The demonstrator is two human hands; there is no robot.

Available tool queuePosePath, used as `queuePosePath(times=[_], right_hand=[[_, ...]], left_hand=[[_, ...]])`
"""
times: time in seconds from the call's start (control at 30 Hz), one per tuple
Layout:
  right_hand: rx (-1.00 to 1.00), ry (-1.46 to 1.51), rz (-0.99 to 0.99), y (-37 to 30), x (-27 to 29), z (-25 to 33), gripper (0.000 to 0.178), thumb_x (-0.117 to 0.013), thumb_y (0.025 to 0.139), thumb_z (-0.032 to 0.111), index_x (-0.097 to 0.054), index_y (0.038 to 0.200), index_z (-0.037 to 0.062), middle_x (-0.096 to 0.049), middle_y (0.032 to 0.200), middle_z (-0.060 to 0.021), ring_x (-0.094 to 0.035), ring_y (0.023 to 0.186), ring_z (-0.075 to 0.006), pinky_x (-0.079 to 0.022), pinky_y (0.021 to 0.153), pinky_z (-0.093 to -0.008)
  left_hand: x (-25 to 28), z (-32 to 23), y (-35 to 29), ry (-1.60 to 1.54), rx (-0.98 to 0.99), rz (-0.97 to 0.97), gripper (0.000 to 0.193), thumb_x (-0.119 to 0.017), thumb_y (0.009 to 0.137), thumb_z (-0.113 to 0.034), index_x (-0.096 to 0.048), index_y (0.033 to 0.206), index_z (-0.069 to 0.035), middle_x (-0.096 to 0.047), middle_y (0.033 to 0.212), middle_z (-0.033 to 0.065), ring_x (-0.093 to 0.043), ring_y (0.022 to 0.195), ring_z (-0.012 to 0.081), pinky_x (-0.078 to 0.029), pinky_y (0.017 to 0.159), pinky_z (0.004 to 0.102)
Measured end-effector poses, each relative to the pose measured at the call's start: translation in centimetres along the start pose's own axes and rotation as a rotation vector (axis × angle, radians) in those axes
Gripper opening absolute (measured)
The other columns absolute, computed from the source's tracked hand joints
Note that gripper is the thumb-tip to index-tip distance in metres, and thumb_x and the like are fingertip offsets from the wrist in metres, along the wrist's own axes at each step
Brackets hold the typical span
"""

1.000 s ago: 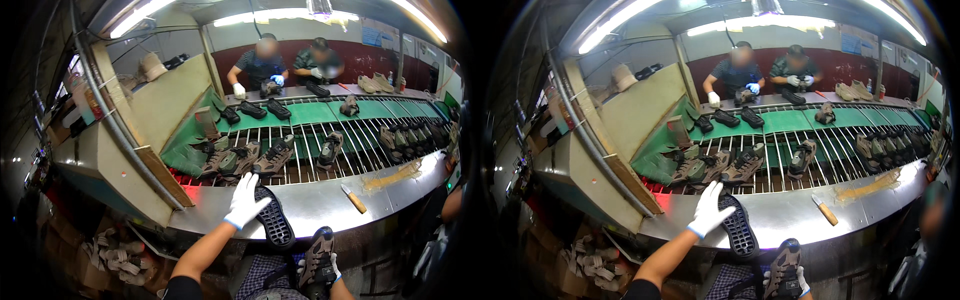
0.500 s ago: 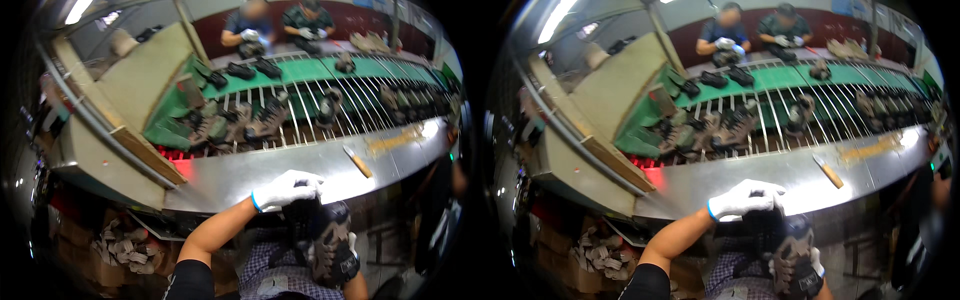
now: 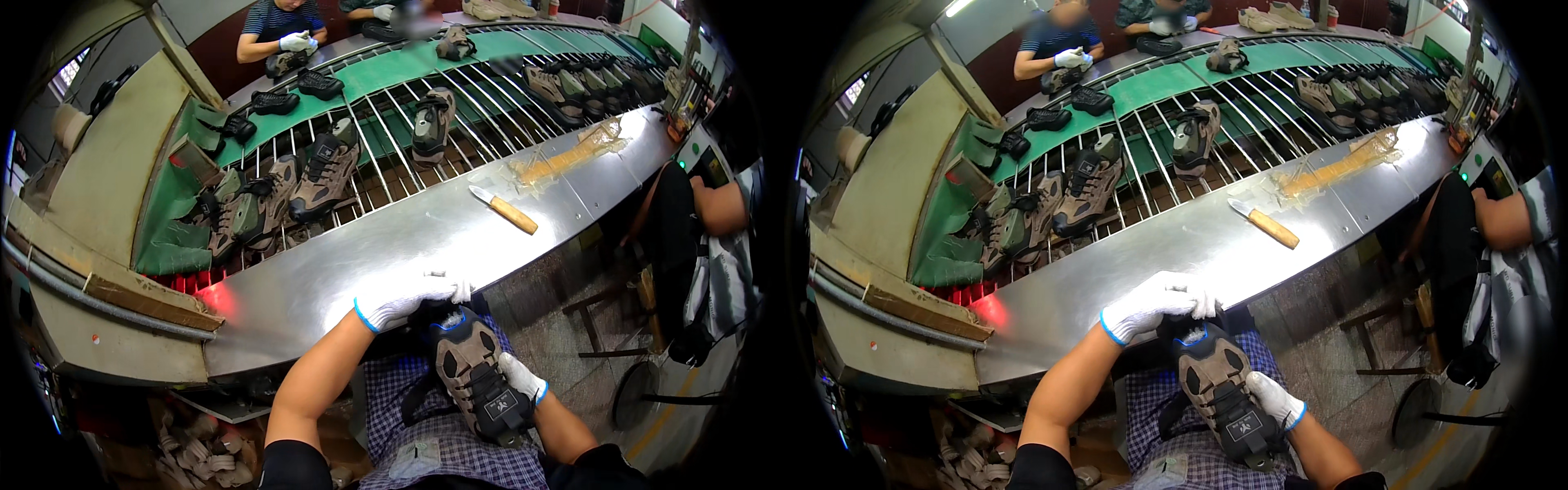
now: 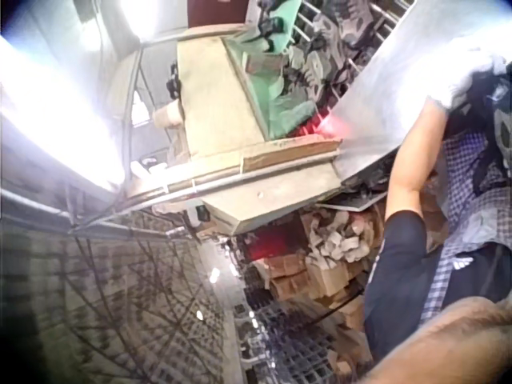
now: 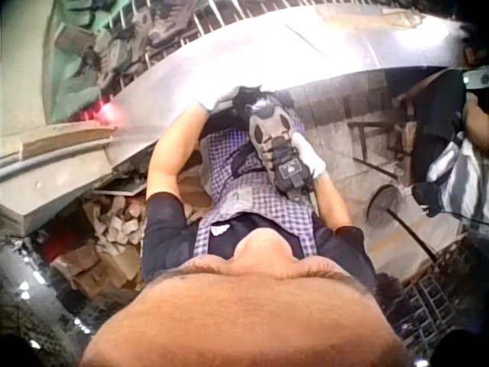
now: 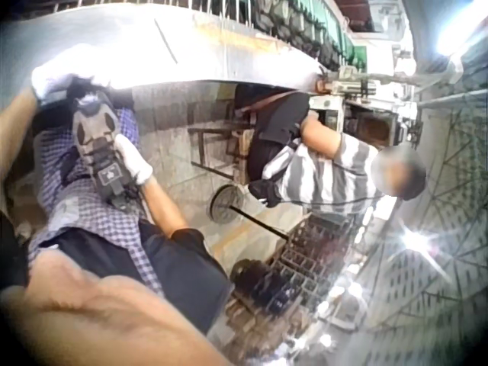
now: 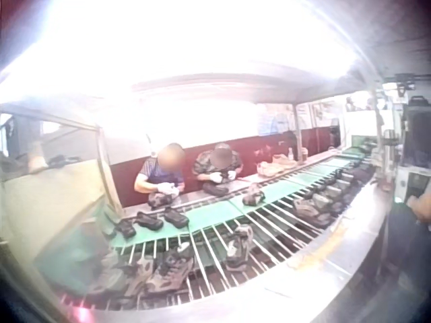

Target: The person cleans and handles shoes on a conveyor belt assembly line while other workers perform similar tasks across the table.

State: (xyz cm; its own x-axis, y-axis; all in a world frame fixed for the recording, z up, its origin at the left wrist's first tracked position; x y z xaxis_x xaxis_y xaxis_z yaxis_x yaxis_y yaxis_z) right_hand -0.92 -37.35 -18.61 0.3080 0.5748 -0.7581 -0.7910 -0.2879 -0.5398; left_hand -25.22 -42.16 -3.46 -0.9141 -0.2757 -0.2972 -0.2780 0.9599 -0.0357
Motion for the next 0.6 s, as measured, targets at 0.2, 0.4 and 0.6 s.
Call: queuePosePath(times=[0.2,0.4,0.6], right_hand=[[0.071,-0.149,0.04,0.5,-1.7,1.5,0.084,-0.064,0.102,0.061,-0.051,0.151,-0.006,-0.069,0.137,-0.0192,-0.073,0.116,-0.0251,-0.064,0.098,-0.0383],[0.055,-0.092,0.039,0.3,-3.0,2.0,0.09,-0.07,0.097,0.064,-0.052,0.15,-0.0065,-0.07,0.134,-0.02,-0.075,0.113,-0.0261,-0.066,0.094,-0.0387],[0.078,-0.092,0.025,0.1,-4.0,2.7,0.088,-0.069,0.098,0.063,-0.051,0.149,-0.0064,-0.07,0.134,-0.0205,-0.076,0.111,-0.0264,-0.067,0.092,-0.0389]], left_hand=[[-1.2,-0.3,-0.1,0.004,0.072,0.047,0.027,-0.077,0.09,-0.029,-0.075,0.085,-0.003,-0.074,0.109,0.0111,-0.066,0.114,0.026,-0.049,0.1,0.0385],[-1.9,-1.1,-0.2,0.118,0.072,0.125,0.019,-0.075,0.091,-0.023,-0.076,0.088,-0.004,-0.074,0.113,0.0088,-0.064,0.11,0.0197,-0.05,0.096,0.0346],[-1.7,-1.1,-0.4,0.134,0.02,0.108,0.019,-0.075,0.092,-0.023,-0.076,0.089,-0.004,-0.074,0.113,0.0086,-0.064,0.107,0.0185,-0.05,0.095,0.0344]])
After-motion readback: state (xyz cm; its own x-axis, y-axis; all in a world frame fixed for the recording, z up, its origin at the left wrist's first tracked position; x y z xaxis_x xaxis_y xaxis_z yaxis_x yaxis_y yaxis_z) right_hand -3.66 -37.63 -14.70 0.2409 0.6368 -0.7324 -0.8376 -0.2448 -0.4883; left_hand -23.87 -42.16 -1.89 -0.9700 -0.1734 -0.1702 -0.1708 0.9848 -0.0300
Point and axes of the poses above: each hand's wrist, its own y-axis towards the middle knuckle, its own x-axis out of the back of the hand, z = x × y, the point moved 9 cm from there along y, towards the middle knuckle
